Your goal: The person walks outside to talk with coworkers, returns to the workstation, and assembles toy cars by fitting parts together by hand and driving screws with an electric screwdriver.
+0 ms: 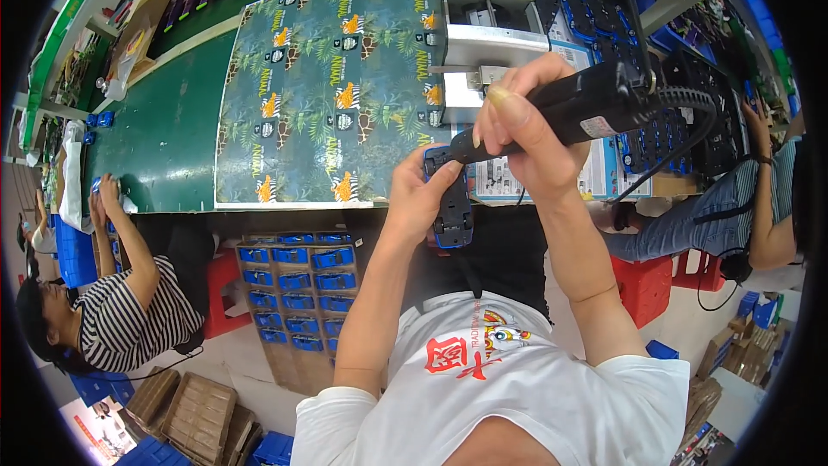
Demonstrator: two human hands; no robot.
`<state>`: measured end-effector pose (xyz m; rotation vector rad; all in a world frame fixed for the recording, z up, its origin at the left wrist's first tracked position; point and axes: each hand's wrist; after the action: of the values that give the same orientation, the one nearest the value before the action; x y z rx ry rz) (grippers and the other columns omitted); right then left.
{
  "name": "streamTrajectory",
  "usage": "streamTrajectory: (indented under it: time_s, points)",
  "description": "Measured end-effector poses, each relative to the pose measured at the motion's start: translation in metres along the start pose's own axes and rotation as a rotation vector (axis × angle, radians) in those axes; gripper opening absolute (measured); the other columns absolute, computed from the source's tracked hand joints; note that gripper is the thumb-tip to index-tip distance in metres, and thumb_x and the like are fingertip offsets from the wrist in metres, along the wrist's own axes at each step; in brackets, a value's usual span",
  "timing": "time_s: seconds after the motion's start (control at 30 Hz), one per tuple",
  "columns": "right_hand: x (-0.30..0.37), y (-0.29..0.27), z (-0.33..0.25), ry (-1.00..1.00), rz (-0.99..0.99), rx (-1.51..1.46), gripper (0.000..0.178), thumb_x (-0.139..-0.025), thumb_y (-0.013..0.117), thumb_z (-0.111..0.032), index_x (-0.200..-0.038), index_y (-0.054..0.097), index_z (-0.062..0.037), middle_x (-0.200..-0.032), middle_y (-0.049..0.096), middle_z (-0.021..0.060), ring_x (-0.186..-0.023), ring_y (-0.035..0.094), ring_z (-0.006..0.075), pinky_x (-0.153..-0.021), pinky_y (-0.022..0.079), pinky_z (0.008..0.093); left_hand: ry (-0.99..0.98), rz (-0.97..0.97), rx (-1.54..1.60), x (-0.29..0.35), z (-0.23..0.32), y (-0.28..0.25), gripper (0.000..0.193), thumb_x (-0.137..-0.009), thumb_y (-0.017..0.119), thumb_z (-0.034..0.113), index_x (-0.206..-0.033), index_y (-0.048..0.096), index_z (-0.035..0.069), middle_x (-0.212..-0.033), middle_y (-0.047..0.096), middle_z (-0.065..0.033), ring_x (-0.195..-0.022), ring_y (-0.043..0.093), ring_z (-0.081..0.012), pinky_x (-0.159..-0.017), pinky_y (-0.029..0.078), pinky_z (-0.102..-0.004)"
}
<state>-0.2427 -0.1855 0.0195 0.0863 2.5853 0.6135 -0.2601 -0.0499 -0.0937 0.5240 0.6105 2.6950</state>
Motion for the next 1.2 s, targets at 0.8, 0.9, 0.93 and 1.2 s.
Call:
streamTrajectory:
  time_s: [0.8, 0.9, 0.93, 1.2]
  points:
    - [-0.003, -0.011, 0.007, 0.058, -0.076, 0.155, 0.021, -0.078, 0.077, -0.009, -0.077, 0.056, -0.0044, -0.061, 0.058, 0.0026, -0.051, 0.053, 0.0061, -0.049, 0.041, 0.0204, -0.037, 0.029, 0.021, -0.006, 0.002, 0.002, 0.018, -0.089, 0.066, 0.007, -0.105, 0.061, -0.001, -0.084, 0.067, -0.0046, -0.069, 0.063, -0.009, -0.058, 0.052, -0.0236]
    - [0.003, -0.013, 0.024, 0.09, -0.102, 0.196, 0.022, -0.076, 0.077, -0.006, -0.075, 0.055, -0.0049, -0.063, 0.058, 0.0017, -0.053, 0.052, 0.0055, -0.049, 0.04, 0.0209, -0.016, 0.047, 0.045, -0.006, 0.0, 0.002, 0.018, -0.089, 0.067, 0.008, -0.103, 0.062, -0.001, -0.083, 0.066, -0.0045, -0.069, 0.063, -0.0094, -0.058, 0.052, -0.0237]
    - [0.004, -0.014, 0.025, 0.085, -0.112, 0.202, 0.021, -0.076, 0.076, -0.003, -0.076, 0.055, -0.0049, -0.063, 0.057, 0.0016, -0.054, 0.051, 0.0056, -0.049, 0.04, 0.0212, -0.016, 0.052, 0.046, -0.007, -0.001, 0.0, 0.018, -0.089, 0.067, 0.008, -0.103, 0.062, -0.001, -0.083, 0.066, -0.0045, -0.069, 0.063, -0.0094, -0.058, 0.052, -0.0237]
    - [0.001, -0.016, 0.031, 0.102, -0.079, 0.008, 0.021, -0.077, 0.075, 0.0, -0.076, 0.054, -0.0057, -0.062, 0.056, 0.0014, -0.053, 0.051, 0.0054, -0.049, 0.04, 0.0203, -0.054, 0.039, 0.045, -0.008, 0.0, 0.0, 0.015, -0.089, 0.066, 0.008, -0.101, 0.061, -0.001, -0.083, 0.066, -0.0052, -0.067, 0.063, -0.0106, -0.06, 0.053, -0.0255]
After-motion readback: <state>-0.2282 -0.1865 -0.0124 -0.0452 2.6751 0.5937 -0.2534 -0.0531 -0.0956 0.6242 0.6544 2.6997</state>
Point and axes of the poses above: each hand's wrist, its own x-axis away from the middle knuckle, its own y-axis out of the palm, z = x × y
